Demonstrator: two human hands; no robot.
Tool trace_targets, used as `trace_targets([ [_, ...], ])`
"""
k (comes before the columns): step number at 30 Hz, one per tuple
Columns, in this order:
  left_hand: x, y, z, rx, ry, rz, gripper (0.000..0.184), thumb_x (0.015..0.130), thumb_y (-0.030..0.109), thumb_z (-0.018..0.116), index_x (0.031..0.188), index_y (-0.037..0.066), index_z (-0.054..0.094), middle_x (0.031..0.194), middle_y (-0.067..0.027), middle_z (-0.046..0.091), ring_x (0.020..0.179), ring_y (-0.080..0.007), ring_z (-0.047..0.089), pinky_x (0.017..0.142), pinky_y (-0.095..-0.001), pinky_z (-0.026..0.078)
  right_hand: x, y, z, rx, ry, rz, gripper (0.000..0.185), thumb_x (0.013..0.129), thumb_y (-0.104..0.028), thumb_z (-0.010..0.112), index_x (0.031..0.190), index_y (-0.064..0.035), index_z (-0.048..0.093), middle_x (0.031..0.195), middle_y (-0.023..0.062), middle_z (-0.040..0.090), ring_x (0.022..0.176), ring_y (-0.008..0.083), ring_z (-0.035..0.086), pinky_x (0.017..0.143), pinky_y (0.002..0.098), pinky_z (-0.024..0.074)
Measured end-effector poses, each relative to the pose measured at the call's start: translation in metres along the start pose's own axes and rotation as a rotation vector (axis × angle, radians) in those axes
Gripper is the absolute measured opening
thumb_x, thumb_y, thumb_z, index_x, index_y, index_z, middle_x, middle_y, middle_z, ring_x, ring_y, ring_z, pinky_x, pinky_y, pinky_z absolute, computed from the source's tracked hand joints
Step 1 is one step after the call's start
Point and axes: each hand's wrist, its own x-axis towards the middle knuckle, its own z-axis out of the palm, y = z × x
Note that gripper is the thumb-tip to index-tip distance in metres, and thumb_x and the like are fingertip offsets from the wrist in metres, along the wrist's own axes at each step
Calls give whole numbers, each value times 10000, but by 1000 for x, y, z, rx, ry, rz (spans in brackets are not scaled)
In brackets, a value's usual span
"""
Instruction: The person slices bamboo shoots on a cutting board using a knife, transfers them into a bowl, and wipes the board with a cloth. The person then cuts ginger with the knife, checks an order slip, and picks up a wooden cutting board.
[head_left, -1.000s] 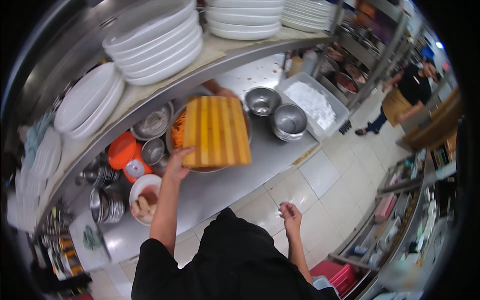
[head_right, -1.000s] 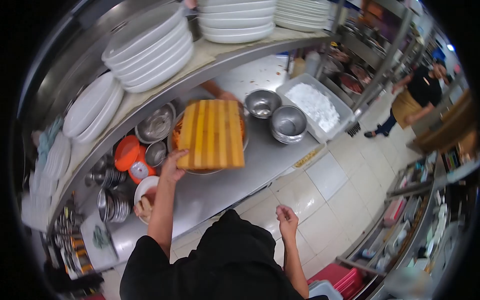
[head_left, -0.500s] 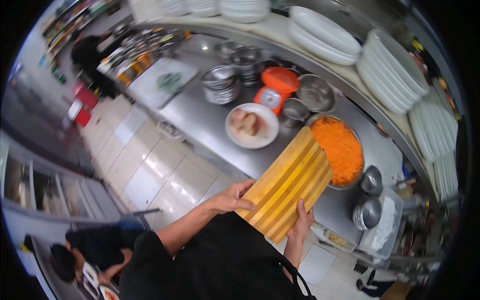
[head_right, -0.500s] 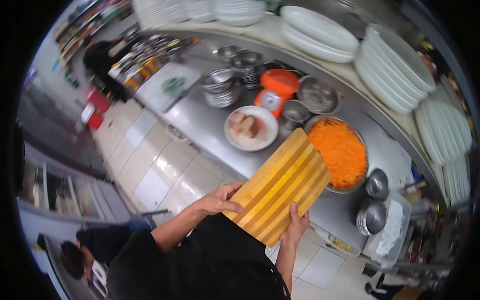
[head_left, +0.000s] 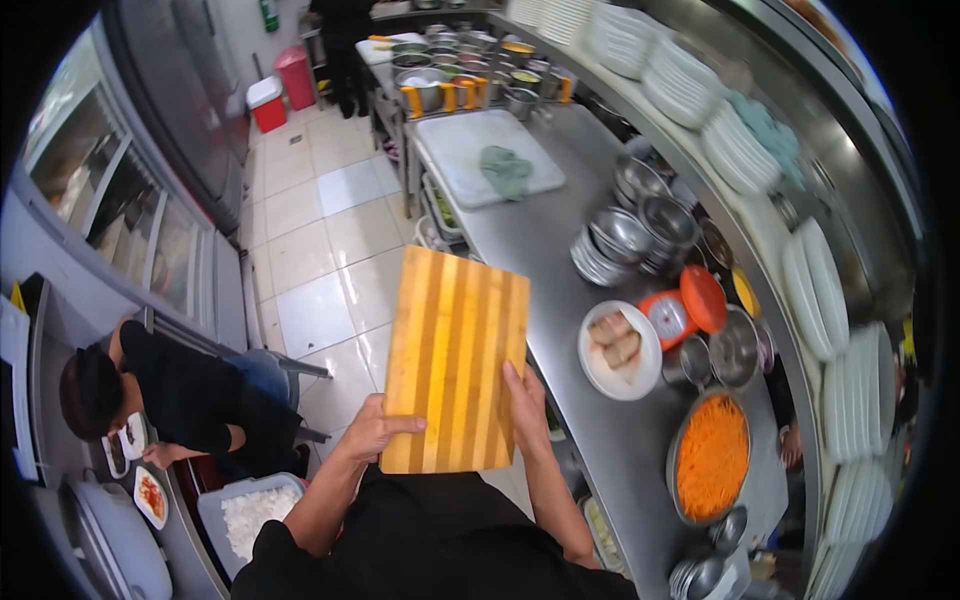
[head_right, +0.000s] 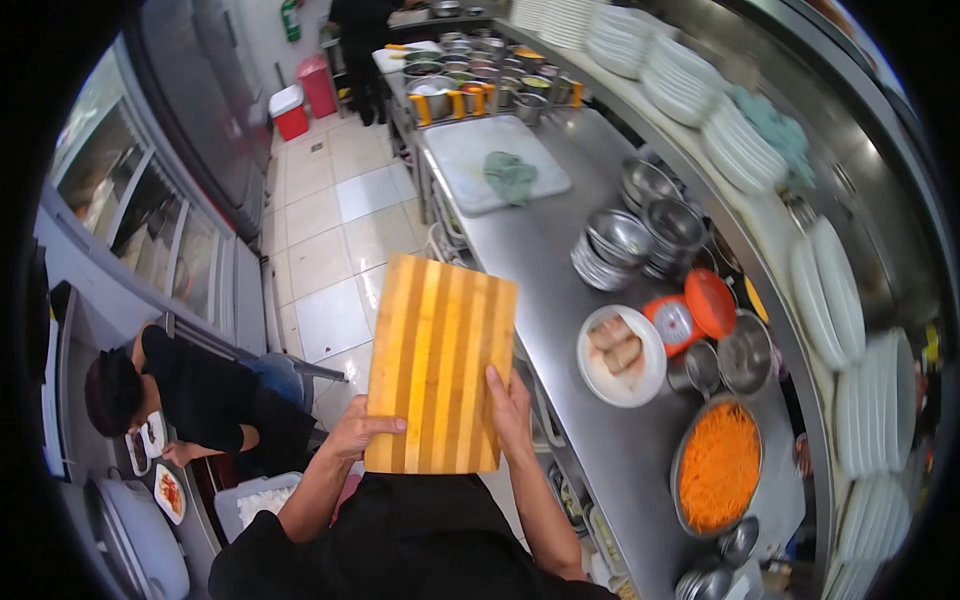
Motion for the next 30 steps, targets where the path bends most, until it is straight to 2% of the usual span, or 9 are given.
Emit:
trace_targets([
  [4,16,25,-56,-88,216,116,345,808,22,725,1123,-99,650,1032,-139,707,896,-211,682,805,-330,548,101,-16,68,-367,-144,39,756,974,-488,574,1502,3,347,1433,205,482,1320,284,470,1080,370,376],
  [9,39,55,-117,-199,373,223,355,813,30,709,1130,-113,637,1029,-157,703,870,-214,686,795,-326,553,270,-20,76,-794,85,-427,754,826,-447,771,1375,3,518,1392,244,490,1309,364,464,1102,426,361],
  [13,62,74,-144,-227,439,255,375,802,26,710,1139,-118,627,1043,-162,699,870,-216,685,801,-328,551,410,-34,57,-939,219,-534,848,745,-509,806,1389,-38,518,1387,262,476,1309,400,446,1112,479,342],
  [16,88,87,-158,-237,463,270,387,793,24,713,1143,-117,624,1055,-165,698,881,-219,684,812,-331,548,473,-52,54,-1100,326,-330,944,709,-596,790,1443,-96,470,1459,269,407,1363,424,379,1136,511,296],
  [19,118,112,-173,-228,456,210,397,787,22,710,1149,-114,622,1066,-169,698,897,-224,686,822,-330,546,523,-57,52,-1299,363,-209,1004,719,-691,725,1495,-137,412,1466,258,423,1333,427,431,1119,487,341],
  [22,158,136,-187,-198,455,178,403,779,6,697,1157,-108,620,1073,-175,698,909,-239,690,832,-336,551,579,-19,36,-1327,254,-292,959,744,-644,727,1512,-189,376,1503,256,351,1404,478,282,1171,520,225],
  [24,191,149,-201,-148,453,144,407,774,-2,693,1161,-106,618,1074,-177,698,915,-246,692,839,-343,553,568,-6,56,-1487,259,-305,843,782,-513,752,1474,-169,415,1472,226,391,1370,485,317,1146,520,260],
  [27,241,169,-212,-158,486,151,374,774,-14,680,1133,-102,626,1038,-175,703,880,-256,699,801,-351,567,569,4,67,-1321,397,-466,634,801,-317,766,1339,-89,519,1445,200,430,1345,462,339,1096,509,307],
  [30,283,192,-230,-95,502,90,336,778,-11,678,1100,-99,641,996,-168,708,831,-257,702,757,-350,574,584,-17,69,-1160,335,-494,438,793,-190,762,1157,-19,589,1277,219,564,1215,438,478,996,490,394],
])
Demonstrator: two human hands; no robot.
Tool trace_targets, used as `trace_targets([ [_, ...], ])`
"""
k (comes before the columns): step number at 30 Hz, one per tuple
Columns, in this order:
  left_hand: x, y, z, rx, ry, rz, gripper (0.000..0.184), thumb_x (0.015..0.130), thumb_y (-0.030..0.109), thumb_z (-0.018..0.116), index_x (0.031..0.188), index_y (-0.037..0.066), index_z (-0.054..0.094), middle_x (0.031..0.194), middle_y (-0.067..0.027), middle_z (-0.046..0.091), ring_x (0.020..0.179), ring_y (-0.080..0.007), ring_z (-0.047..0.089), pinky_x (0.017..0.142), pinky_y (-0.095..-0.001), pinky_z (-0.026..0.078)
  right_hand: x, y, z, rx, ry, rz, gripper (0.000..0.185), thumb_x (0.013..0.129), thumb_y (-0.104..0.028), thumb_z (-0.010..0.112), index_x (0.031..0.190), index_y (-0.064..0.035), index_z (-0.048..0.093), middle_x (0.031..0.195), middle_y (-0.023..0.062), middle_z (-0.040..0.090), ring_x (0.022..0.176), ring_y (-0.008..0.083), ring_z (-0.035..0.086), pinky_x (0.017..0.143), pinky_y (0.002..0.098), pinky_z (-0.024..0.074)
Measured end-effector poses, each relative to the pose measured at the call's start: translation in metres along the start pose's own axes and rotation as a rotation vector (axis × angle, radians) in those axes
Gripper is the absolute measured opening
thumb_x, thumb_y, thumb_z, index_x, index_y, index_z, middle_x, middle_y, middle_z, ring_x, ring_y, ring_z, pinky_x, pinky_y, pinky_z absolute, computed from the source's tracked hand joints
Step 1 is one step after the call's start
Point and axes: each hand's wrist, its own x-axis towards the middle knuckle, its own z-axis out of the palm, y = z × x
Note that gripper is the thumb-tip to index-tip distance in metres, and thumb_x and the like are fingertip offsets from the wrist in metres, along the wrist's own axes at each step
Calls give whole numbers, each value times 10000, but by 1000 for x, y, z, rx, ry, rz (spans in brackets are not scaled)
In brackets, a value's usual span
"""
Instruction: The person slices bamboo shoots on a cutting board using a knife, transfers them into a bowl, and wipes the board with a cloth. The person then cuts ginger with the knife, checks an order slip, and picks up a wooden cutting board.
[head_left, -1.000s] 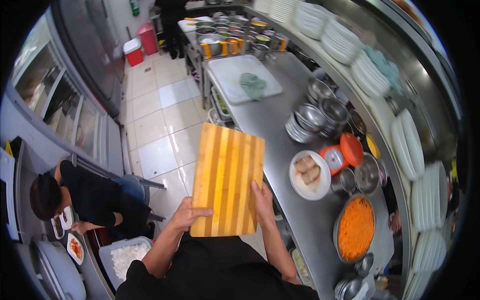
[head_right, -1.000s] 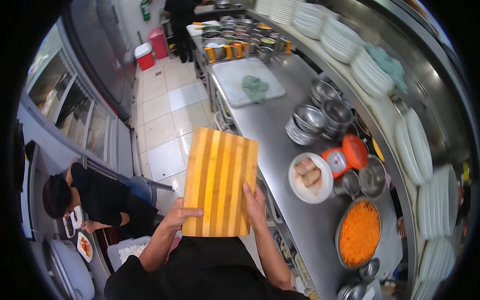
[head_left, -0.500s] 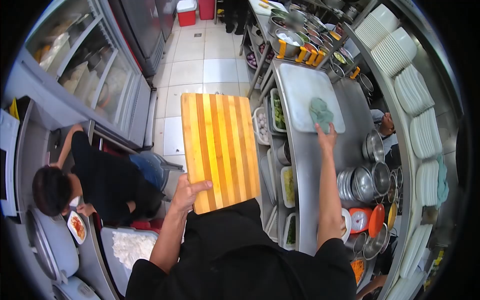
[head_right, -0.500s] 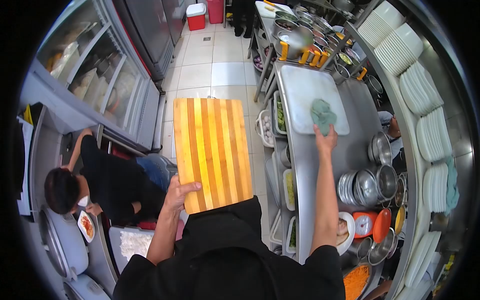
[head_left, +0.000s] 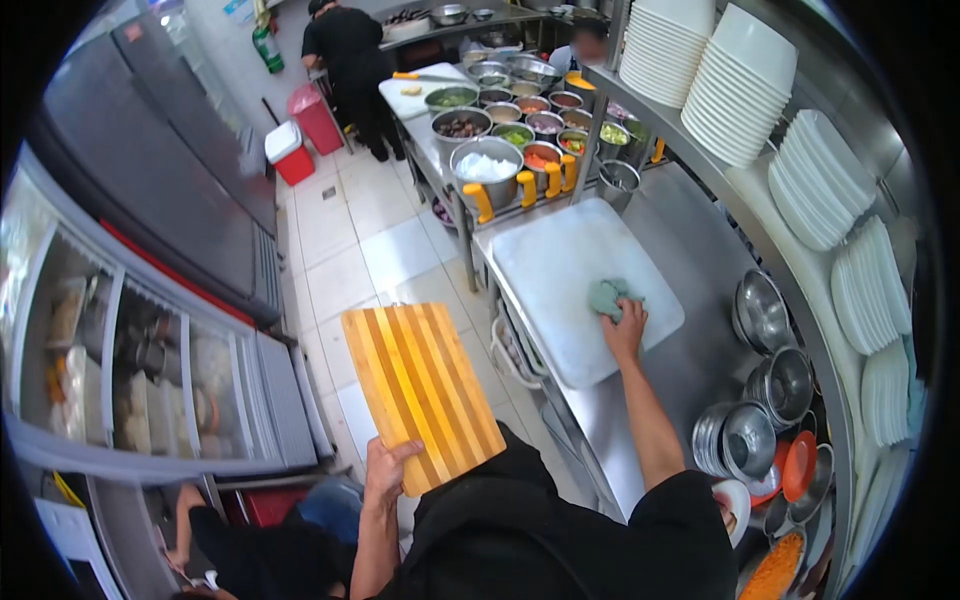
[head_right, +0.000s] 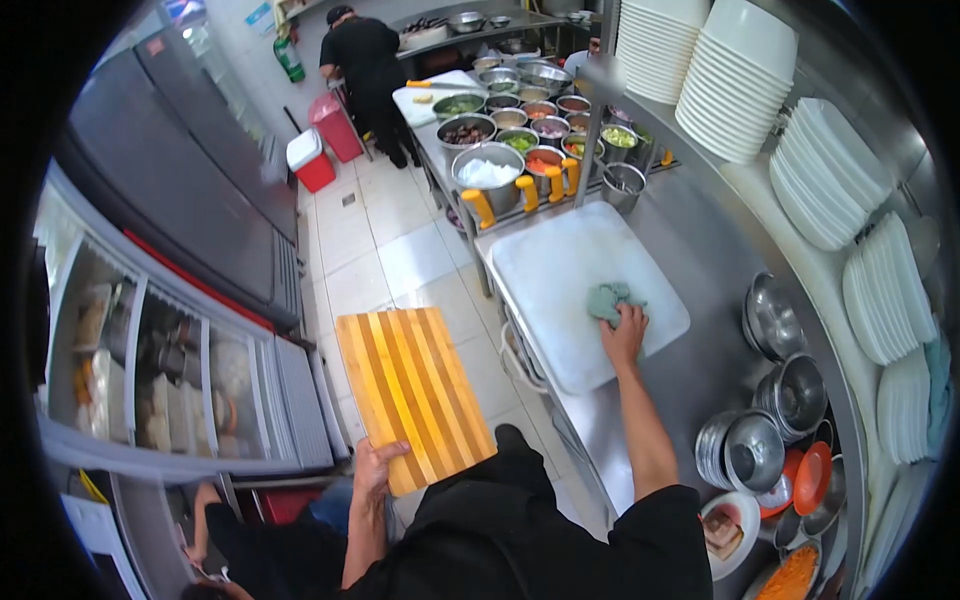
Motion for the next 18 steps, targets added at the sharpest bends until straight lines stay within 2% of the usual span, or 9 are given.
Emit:
trace_targets([
  [3,43,19,9,104,26,13,285,785,-12,674,1055,-100,658,957,-163,711,794,-250,701,729,-352,574,4,-49,7,396,0,164,362,803,-185,747,1066,24,612,1099,239,644,1063,428,588,903,463,465],
  [4,56,25,13,134,38,18,276,786,-12,673,1047,-100,661,951,-163,711,791,-249,701,727,-352,573,-5,-84,11,476,-2,125,362,807,-180,741,1062,40,607,1012,253,665,939,419,642,820,445,505],
  [5,68,28,13,100,45,27,267,786,-24,667,1043,-97,663,948,-160,710,803,-246,700,730,-351,572,-19,-110,27,450,50,-27,370,812,-188,739,1059,52,603,1041,238,668,976,379,648,831,420,506],
  [7,94,38,16,81,36,22,275,785,-36,660,1053,-95,657,965,-160,706,813,-246,700,730,-353,571,-34,-214,7,805,-264,-18,394,760,-231,799,1001,17,610,992,176,621,967,338,611,895,396,486],
  [8,105,46,15,76,29,17,279,784,-42,657,1058,-95,653,973,-160,705,818,-246,699,730,-354,571,-48,-239,42,715,-206,-255,431,740,-230,812,1046,-29,585,1046,169,577,1034,347,568,944,405,461],
  [9,116,54,14,50,-1,16,286,784,-46,654,1066,-94,648,987,-160,703,830,-245,698,738,-354,569,-49,-287,32,843,-302,-380,531,777,-237,790,1215,-73,539,1215,198,549,1164,380,513,1009,449,405],
  [11,137,71,11,-1,-59,13,302,784,-56,649,1084,-93,639,1013,-162,698,852,-244,695,753,-356,566,-40,-347,60,745,-292,-727,641,830,-250,748,1383,-123,450,1387,208,469,1267,396,451,1054,489,344],
  [14,164,99,-9,93,-100,109,320,786,-61,644,1104,-90,628,1042,-156,694,876,-240,688,787,-356,553,5,-395,115,782,-310,-812,649,862,-266,708,1435,-140,431,1447,190,450,1310,390,434,1065,501,319],
  [18,198,142,-35,70,-112,144,320,780,-70,636,1100,-91,633,1021,-143,699,891,-230,679,814,-354,538,91,-474,165,707,-163,-559,599,856,-207,680,1417,-155,476,1370,150,519,1275,380,457,1046,473,348],
])
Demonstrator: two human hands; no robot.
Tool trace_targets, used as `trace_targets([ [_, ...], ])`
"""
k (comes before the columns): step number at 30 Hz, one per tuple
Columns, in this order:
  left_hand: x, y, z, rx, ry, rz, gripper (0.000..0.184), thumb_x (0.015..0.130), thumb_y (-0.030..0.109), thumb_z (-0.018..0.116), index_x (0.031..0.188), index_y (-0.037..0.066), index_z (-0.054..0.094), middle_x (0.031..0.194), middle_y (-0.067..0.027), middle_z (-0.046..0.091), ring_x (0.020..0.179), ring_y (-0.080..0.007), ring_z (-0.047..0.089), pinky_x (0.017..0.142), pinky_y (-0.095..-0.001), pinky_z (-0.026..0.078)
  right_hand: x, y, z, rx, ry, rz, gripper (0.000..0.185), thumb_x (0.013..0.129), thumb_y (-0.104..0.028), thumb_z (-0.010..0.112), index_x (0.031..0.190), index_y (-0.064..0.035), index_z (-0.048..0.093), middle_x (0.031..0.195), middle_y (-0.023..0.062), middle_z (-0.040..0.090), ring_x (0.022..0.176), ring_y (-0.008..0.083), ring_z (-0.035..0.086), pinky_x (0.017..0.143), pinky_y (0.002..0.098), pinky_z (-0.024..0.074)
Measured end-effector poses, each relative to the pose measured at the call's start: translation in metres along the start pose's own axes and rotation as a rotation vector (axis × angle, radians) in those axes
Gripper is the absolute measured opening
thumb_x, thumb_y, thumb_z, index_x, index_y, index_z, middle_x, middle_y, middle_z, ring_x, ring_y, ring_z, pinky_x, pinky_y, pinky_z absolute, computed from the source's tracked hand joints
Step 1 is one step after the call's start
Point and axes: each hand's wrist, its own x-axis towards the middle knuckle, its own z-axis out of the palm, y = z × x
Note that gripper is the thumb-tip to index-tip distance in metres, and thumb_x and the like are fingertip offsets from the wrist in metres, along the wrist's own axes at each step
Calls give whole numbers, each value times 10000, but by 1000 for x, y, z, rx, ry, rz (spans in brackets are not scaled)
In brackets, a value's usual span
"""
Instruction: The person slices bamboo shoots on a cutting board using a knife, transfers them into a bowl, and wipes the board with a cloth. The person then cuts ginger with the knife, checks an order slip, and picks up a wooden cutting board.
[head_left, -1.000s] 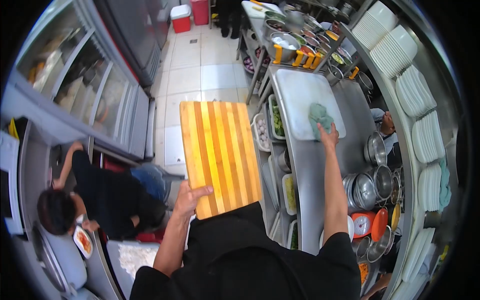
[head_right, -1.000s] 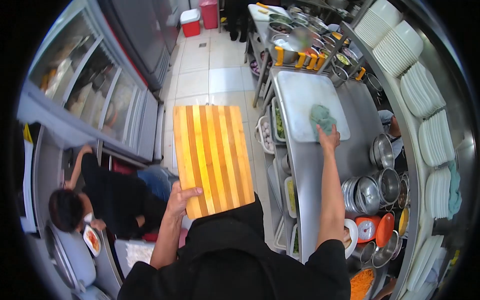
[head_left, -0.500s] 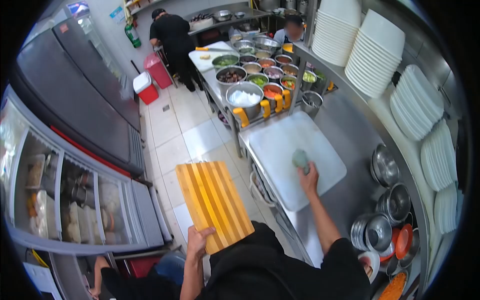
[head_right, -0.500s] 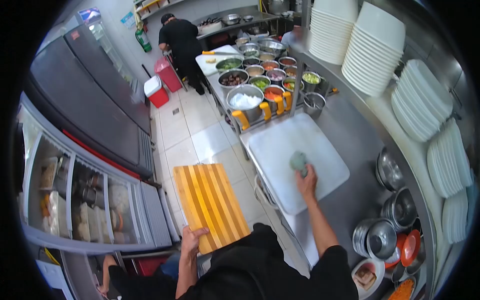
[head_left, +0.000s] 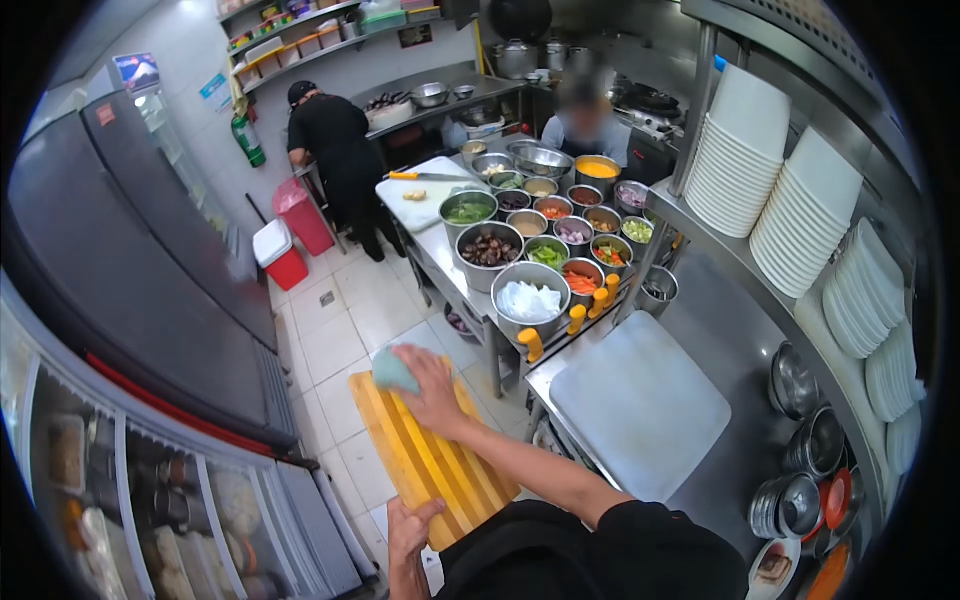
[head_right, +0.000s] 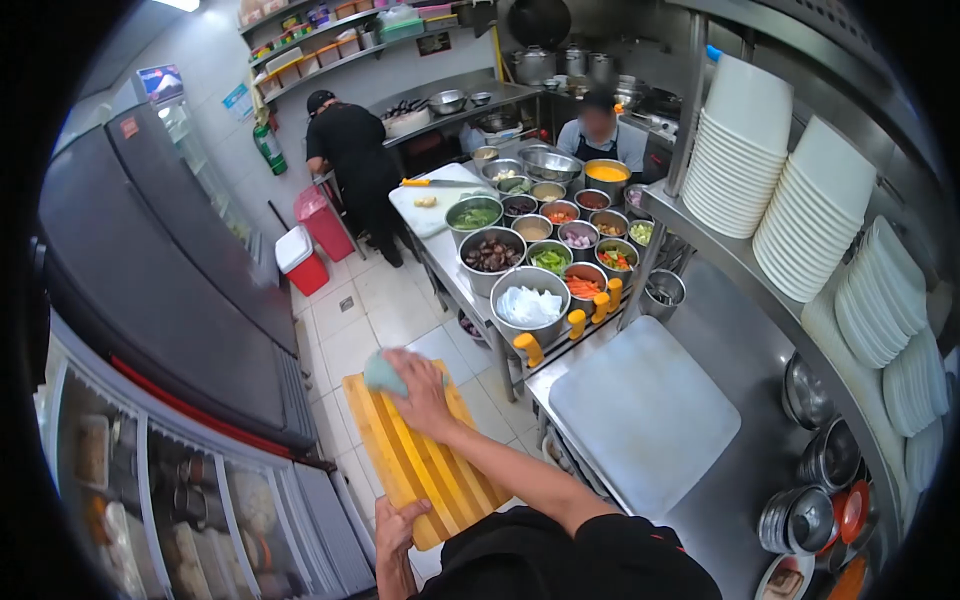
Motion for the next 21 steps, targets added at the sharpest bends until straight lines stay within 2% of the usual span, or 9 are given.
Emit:
trace_targets([
  [2,27,13,-21,-7,-8,6,324,774,-65,642,1095,-101,633,1015,-152,700,884,-240,686,807,-360,550,33,14,24,-68,65,111,582,852,-171,666,1409,-166,495,1331,135,544,1255,378,469,1032,460,362],
  [5,76,29,-61,-101,-27,-120,332,766,-57,646,1091,-120,628,1011,-169,701,875,-261,696,802,-369,567,-2,18,46,-142,-167,4,543,839,-126,655,1370,-176,553,1272,125,570,1196,369,512,992,445,412],
  [10,173,-4,-120,-80,19,-158,355,759,-54,633,1103,-141,612,1003,-207,693,834,-308,706,758,-388,595,-81,22,-3,141,-463,423,515,778,-58,653,1290,-108,626,1237,162,614,1109,348,606,963,411,475],
  [12,205,4,-135,-100,63,-229,363,763,-57,631,1113,-149,602,1020,-229,684,851,-324,702,760,-402,594,-118,32,-47,9,-216,516,462,736,-108,685,1197,-82,676,1185,149,665,1121,328,614,996,405,467],
  [14,239,19,-148,-162,74,-258,361,766,-60,629,1112,-155,597,1028,-240,679,868,-332,698,773,-407,592,-130,12,-94,-300,147,909,432,761,-134,666,1188,-72,682,1194,148,665,1149,307,611,1021,409,457],
  [15,256,26,-151,-147,105,-234,367,764,-61,629,1116,-159,590,1030,-243,676,865,-335,697,772,-409,594,-164,32,-118,-502,353,899,388,814,-167,641,1188,-68,660,1182,188,644,1110,370,604,969,433,471],
  [18,310,41,-166,-109,167,-189,389,762,-64,632,1131,-171,569,1039,-245,667,861,-344,694,766,-415,596,-175,31,-186,-939,806,928,555,787,-97,631,1330,-11,559,1275,250,574,1164,413,550,1031,466,410],
  [20,343,47,-179,-123,187,-196,408,761,-64,634,1145,-176,553,1047,-242,660,862,-348,691,760,-419,597,-157,46,-204,-1413,806,985,668,767,-113,667,1405,-29,491,1385,254,494,1273,425,462,1092,478,345],
  [21,360,52,-188,-143,167,-207,428,758,-67,635,1162,-172,539,1053,-237,655,863,-352,689,753,-417,596,-135,56,-201,-1463,817,891,695,761,-117,679,1420,-34,474,1419,249,456,1309,428,418,1111,487,314],
])
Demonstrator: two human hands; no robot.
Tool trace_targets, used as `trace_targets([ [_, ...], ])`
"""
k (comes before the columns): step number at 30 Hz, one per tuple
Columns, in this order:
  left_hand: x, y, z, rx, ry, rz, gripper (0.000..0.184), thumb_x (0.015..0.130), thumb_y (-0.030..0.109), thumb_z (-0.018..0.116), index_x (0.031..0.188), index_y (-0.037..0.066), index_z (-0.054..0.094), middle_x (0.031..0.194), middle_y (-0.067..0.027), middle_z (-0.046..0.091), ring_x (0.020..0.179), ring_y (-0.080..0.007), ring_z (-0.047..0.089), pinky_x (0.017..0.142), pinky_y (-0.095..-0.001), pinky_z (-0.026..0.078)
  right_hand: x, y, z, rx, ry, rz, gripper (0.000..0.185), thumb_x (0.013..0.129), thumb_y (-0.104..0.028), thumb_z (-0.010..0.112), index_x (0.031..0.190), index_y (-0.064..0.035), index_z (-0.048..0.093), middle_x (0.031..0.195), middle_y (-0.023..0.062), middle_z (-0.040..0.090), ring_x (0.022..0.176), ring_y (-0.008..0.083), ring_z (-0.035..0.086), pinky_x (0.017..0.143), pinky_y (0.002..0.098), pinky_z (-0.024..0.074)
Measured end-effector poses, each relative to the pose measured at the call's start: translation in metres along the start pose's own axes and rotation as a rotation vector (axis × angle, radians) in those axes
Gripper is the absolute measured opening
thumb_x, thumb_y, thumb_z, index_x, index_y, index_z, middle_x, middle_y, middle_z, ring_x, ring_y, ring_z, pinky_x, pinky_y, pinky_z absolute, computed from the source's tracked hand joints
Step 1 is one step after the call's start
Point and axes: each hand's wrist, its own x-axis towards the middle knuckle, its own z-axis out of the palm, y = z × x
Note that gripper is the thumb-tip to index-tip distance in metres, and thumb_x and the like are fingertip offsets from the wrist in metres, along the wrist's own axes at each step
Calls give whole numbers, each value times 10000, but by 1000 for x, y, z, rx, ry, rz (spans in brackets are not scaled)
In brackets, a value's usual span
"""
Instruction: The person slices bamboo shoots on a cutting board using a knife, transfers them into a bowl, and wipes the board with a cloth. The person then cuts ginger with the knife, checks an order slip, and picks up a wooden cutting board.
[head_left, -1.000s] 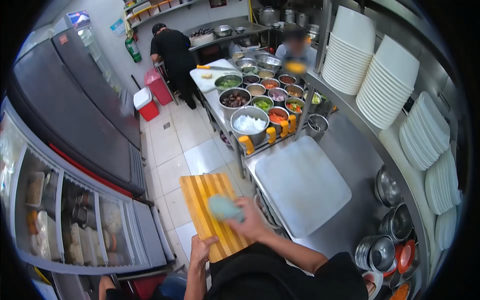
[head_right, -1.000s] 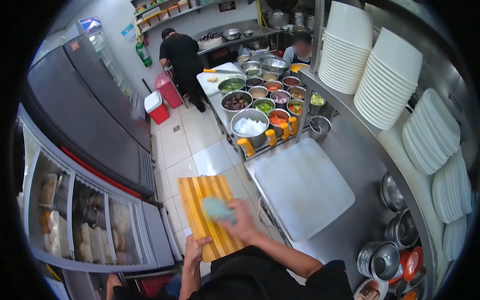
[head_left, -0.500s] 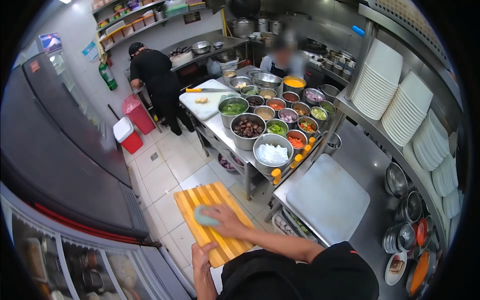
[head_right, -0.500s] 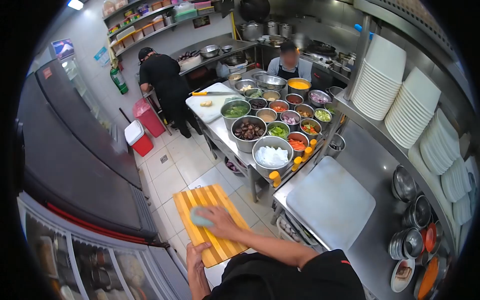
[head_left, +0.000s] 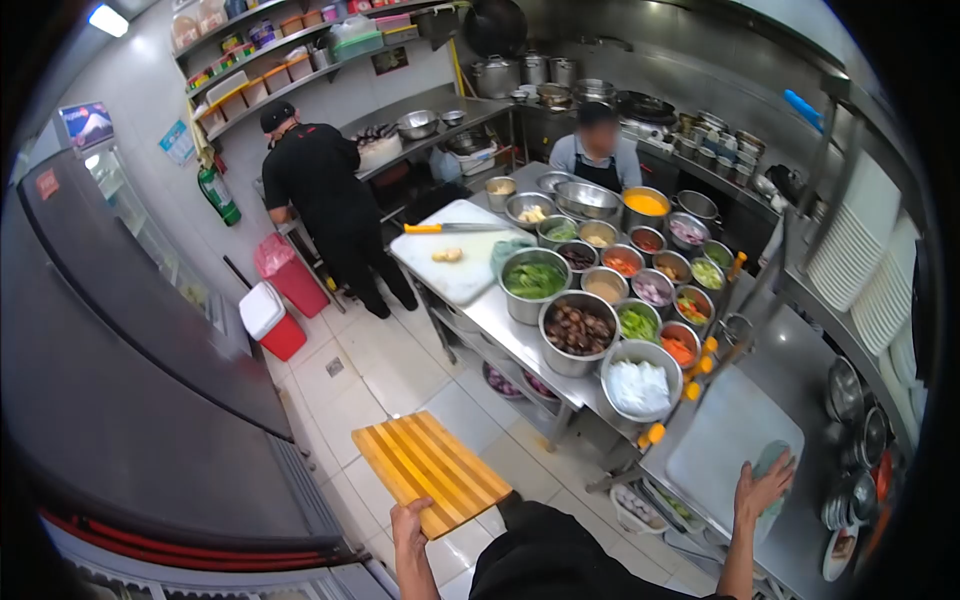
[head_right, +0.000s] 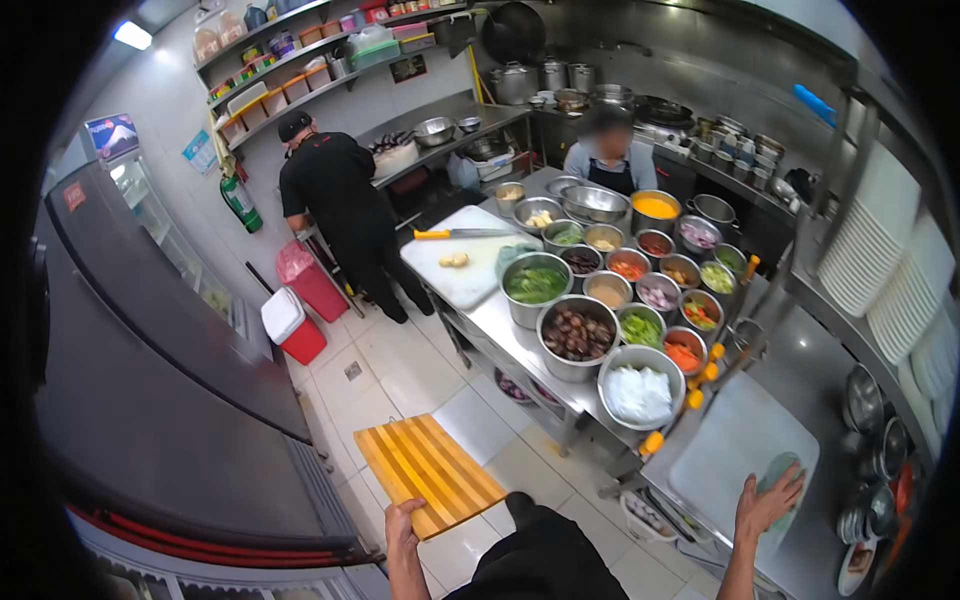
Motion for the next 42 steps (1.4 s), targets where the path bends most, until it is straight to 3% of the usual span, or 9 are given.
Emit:
trace_targets([
  [2,29,18,-9,2,59,9,419,754,-71,635,1151,-168,543,1051,-236,655,863,-353,689,749,-416,596,17,-101,1,23,131,-104,753,749,-124,704,1449,-45,440,1487,241,380,1383,434,329,1148,506,254],
  [4,46,38,-24,-6,105,-1,418,741,-74,643,1137,-169,546,1035,-238,658,853,-349,688,734,-416,596,15,-209,15,415,46,-169,725,737,-127,732,1412,-39,484,1520,215,329,1437,420,245,1169,527,203],
  [13,76,122,-67,136,416,172,422,712,-86,611,1124,-171,573,1011,-246,675,824,-338,693,748,-403,573,-46,-598,122,1254,-637,-667,391,747,-111,757,1123,-67,663,1349,184,534,1289,381,447,1089,460,357],
  [17,128,136,-141,374,459,188,395,740,36,635,1104,-117,626,950,-206,701,779,-309,671,742,-391,548,-84,-718,158,1227,-720,-780,339,778,-137,734,1097,-50,662,1339,184,525,1280,389,436,1075,464,376],
  [19,153,155,-158,607,389,213,426,815,259,715,1129,-27,671,918,-168,709,733,-314,633,735,-409,525,-98,-754,175,1200,-754,-803,328,779,-145,730,1083,-42,662,1327,189,523,1272,388,435,1067,466,385],
  [23,234,240,-119,826,362,134,333,731,-31,622,1050,-124,653,919,-200,732,823,-269,711,747,-360,545,-107,-799,213,1063,-800,-762,331,785,-160,732,1084,-39,663,1304,195,533,1260,384,444,1057,469,395],
  [27,331,305,-82,1108,308,29,327,732,40,614,1032,-74,678,861,-235,723,823,-304,726,759,-393,535,-93,-835,257,1004,-742,-666,334,780,-165,739,1080,-38,666,1271,194,552,1231,385,472,1044,464,407],
  [33,464,369,-40,1352,-15,295,296,728,82,639,991,-47,680,874,-285,685,898,-451,673,798,-466,528,-36,-898,314,919,-618,-517,381,783,-217,755,1101,-25,672,1186,189,608,1165,370,528,1002,449,430],
  [42,592,446,45,1550,-207,397,269,798,202,684,1027,61,693,798,-263,665,806,-452,658,709,-524,535,0,-991,445,755,-449,-504,473,776,-297,767,1165,-64,634,1134,161,598,1112,349,531,946,469,415],
])
